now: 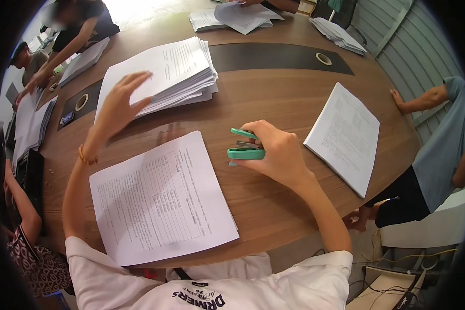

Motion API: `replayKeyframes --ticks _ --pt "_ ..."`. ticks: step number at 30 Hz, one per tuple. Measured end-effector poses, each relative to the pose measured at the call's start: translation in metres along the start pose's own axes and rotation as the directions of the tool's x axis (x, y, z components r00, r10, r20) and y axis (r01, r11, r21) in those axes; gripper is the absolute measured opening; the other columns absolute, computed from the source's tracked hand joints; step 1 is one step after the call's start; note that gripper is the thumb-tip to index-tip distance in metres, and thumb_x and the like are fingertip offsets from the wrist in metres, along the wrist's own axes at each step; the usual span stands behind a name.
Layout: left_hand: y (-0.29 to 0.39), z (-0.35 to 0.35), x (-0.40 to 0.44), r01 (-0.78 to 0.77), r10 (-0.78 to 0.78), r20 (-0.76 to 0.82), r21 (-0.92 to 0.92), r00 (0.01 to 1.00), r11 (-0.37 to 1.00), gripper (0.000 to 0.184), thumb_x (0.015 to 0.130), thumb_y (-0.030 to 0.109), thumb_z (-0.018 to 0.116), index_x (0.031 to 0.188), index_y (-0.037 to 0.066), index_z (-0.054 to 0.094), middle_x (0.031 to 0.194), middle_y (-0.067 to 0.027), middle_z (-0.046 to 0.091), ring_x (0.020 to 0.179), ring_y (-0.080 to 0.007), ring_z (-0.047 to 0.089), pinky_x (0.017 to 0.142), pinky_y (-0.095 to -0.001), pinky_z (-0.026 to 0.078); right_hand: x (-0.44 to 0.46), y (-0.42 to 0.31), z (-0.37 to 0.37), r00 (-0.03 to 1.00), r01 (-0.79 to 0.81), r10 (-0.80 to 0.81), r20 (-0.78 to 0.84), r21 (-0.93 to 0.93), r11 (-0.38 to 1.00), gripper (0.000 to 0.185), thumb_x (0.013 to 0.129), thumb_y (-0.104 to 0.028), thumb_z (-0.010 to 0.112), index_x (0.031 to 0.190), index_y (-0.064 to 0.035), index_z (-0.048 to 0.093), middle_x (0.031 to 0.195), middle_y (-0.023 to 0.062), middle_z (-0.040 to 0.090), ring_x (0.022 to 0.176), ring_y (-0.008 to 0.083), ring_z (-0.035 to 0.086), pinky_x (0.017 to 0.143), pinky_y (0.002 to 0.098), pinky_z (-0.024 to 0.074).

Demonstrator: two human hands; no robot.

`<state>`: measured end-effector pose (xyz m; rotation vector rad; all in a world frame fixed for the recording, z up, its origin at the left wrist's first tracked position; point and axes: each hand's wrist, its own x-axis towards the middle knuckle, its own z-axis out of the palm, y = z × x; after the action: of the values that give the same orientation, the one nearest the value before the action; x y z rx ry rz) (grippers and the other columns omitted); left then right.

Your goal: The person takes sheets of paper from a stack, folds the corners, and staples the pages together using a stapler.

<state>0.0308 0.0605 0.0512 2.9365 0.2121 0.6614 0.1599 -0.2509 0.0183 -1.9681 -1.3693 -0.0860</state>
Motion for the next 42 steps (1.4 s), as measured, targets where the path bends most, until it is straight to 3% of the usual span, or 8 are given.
replayKeyframes --ticks 3,9,14,18,20,23,35,42 --pt "0.037 0.01 -0.025 0.087 0.001 0.246 -0.348 0.969 0.934 0.045 0.079 0.025 0.072 0.117 0.003 0.061 0.12 -0.0148 0.058 0.112 -0.0269 0.053 0.1 -0.037 0.04 0.004 -0.003 0.005 0.999 0.016 -0.015 0.032 -0.034 0.999 0.049 0.061 -0.02 0.087 0.1 -0.0047 0.062 0.089 0.0052 0.065 0.075 0.0177 0.066 0.065 0.0281 0.0536" --pt "0.059 0.044 -0.059 0.134 -0.014 0.251 -0.466 0.968 0.875 0.048 0.074 0.028 0.077 0.113 0.005 0.066 0.118 -0.0102 0.057 0.114 -0.0238 0.049 0.095 -0.0371 0.042 0.01 0.013 0.019 0.997 -0.072 0.077 0.012 -0.21 0.975 0.049 0.068 -0.039 0.08 0.095 -0.0029 0.06 0.082 0.0072 0.06 0.073 0.021 0.062 0.063 0.0329 0.0507" --pt "0.056 0.056 -0.068 0.085 -0.001 0.158 -0.529 0.987 0.844 0.046 0.075 0.028 0.075 0.112 0.002 0.065 0.114 -0.0101 0.059 0.109 -0.0252 0.05 0.092 -0.0365 0.042 0.005 0.025 0.029 0.996 0.033 -0.068 -0.065 -0.437 0.899 0.058 0.068 -0.038 0.079 0.105 0.0015 0.06 0.099 0.0126 0.055 0.097 0.0267 0.051 0.083 0.0393 0.0439" --pt "0.057 0.056 -0.069 0.088 -0.008 0.149 -0.545 0.989 0.834 0.046 0.075 0.028 0.076 0.112 0.003 0.065 0.114 -0.0103 0.059 0.108 -0.0255 0.05 0.093 -0.0373 0.04 0.009 -0.004 0.036 0.98 0.116 -0.166 -0.111 -0.361 0.925 0.056 0.072 -0.033 0.077 0.112 0.0022 0.059 0.106 0.0147 0.051 0.095 0.0274 0.05 0.08 0.0366 0.0437" --pt "0.057 0.055 -0.069 0.087 -0.004 0.154 -0.539 0.988 0.837 0.046 0.075 0.027 0.076 0.112 0.003 0.065 0.113 -0.0103 0.059 0.109 -0.0256 0.05 0.094 -0.0376 0.04 0.006 -0.015 0.044 0.996 0.088 -0.089 -0.008 -0.058 0.994 0.052 0.075 -0.028 0.075 0.115 0.0018 0.058 0.102 0.0139 0.051 0.092 0.0264 0.049 0.08 0.035 0.0425" --pt "0.057 0.053 -0.068 0.047 0.024 0.128 -0.519 0.991 0.854 0.045 0.074 0.024 0.075 0.112 0.003 0.064 0.113 -0.0107 0.059 0.109 -0.0262 0.05 0.094 -0.0378 0.039 0.005 -0.019 0.055 0.995 0.083 -0.085 0.047 0.052 0.995 0.053 0.075 -0.024 0.074 0.119 0.0014 0.057 0.097 0.0125 0.05 0.088 0.0252 0.047 0.077 0.0336 0.0416" --pt "0.061 0.045 -0.063 0.104 0.002 0.178 -0.579 0.984 0.808 0.048 0.071 0.018 0.076 0.115 0.004 0.06 0.115 -0.0112 0.057 0.109 -0.0284 0.051 0.093 -0.039 0.039 0.003 -0.011 0.064 0.969 0.237 -0.233 0.082 -0.045 0.97 0.047 0.073 -0.027 0.074 0.113 -0.0048 0.064 0.091 0.0067 0.046 0.084 0.0209 0.042 0.074 0.0346 0.0319" --pt "0.064 0.041 -0.064 0.215 -0.099 0.205 -0.687 0.974 0.694 0.033 0.065 0.006 0.079 0.092 0.008 0.058 0.114 -0.0083 0.058 0.105 -0.025 0.053 0.087 -0.0365 0.042 0.002 -0.014 0.065 0.97 0.241 -0.239 0.049 -0.039 0.97 0.052 0.068 -0.021 0.077 0.118 -0.0106 0.064 0.096 0.0069 0.041 0.086 0.0209 0.041 0.074 0.0353 0.0322"
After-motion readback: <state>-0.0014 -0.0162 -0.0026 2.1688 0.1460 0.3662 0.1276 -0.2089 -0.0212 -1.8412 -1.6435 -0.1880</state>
